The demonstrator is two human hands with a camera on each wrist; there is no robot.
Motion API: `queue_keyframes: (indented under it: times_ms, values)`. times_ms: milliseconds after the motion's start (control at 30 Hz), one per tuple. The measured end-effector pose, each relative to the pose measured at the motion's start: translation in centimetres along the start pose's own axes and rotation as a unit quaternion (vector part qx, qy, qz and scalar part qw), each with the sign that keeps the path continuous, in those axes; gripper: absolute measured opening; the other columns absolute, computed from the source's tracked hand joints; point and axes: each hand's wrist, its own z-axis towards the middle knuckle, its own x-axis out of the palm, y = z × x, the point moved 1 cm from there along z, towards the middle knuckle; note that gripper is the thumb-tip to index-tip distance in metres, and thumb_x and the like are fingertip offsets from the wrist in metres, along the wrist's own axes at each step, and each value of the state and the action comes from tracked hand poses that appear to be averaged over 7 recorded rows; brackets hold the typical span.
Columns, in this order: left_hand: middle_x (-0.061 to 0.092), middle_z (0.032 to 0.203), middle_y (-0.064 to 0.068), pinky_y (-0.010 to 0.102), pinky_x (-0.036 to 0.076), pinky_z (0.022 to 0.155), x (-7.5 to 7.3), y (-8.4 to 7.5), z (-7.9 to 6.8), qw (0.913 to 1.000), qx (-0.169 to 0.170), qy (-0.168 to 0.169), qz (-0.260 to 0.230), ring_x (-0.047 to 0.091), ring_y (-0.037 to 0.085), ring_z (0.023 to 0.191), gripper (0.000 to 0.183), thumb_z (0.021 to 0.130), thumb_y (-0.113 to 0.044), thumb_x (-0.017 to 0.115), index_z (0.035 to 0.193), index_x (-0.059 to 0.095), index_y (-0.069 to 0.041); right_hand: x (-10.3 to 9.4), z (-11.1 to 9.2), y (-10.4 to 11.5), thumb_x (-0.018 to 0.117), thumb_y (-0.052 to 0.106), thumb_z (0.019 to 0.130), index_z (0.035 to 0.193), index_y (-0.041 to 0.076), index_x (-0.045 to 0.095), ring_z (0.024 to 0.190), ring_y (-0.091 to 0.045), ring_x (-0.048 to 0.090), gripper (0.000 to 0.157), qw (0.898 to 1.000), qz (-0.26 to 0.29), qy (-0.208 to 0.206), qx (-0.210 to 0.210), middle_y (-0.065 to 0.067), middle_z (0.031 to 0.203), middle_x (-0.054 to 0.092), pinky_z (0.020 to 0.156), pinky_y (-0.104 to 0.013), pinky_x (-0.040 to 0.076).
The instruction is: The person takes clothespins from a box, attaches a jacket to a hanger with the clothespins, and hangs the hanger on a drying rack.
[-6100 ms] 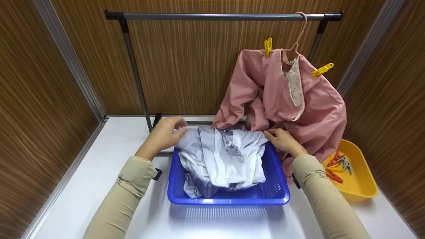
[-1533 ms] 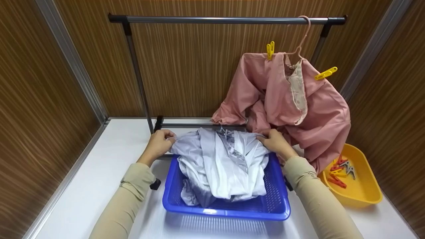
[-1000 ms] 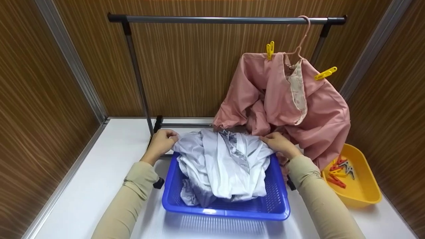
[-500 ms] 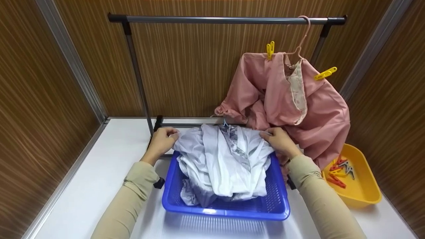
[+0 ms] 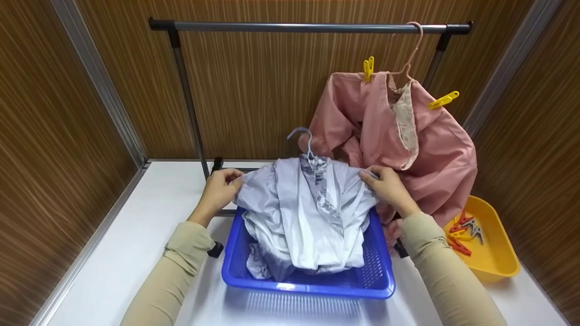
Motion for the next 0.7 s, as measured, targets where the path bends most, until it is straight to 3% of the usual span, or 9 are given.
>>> queue_keyframes:
  times_ms: [167,433,700]
  values:
    - [0.075,0.095,0.014,0.027,0.043,0.078,-0.4,-0.5,-0.4,0.9998,0.018,-0.003,-0.008,0.055,0.01,0.08,0.016,0.099,-0.006,0.068,0.108,0.078,0.002,-0.7,-0.4,0.7,0.067,0.027,0.108,0.107,-0.001,0.072,0.077,-0.009,0.055,0.029,1.0,0.01,-0.02,-0.013,0.002,0.083,0.06,0.074,-0.021,0.043]
    - [0.074,0.096,0.012,0.026,0.045,0.076,-0.8,-1.2,-1.3,0.9995,0.027,0.006,-0.018,0.057,0.011,0.079,0.014,0.1,-0.007,0.068,0.109,0.077,-0.002,-1.4,-1.4,1.1,0.068,0.023,0.107,0.106,-0.001,0.074,0.079,-0.006,0.056,0.025,0.998,0.054,-0.034,-0.025,0.005,0.087,0.061,0.076,-0.018,0.043]
    - [0.075,0.103,0.016,0.022,0.048,0.076,-1.5,-1.7,-2.3,0.9974,0.05,0.011,-0.051,0.06,0.011,0.083,0.013,0.101,-0.005,0.069,0.11,0.077,-0.001,-2.6,-3.2,2.0,0.068,0.018,0.107,0.111,-0.001,0.075,0.084,-0.001,0.057,0.02,0.994,0.08,-0.047,-0.049,0.003,0.095,0.066,0.081,-0.014,0.043]
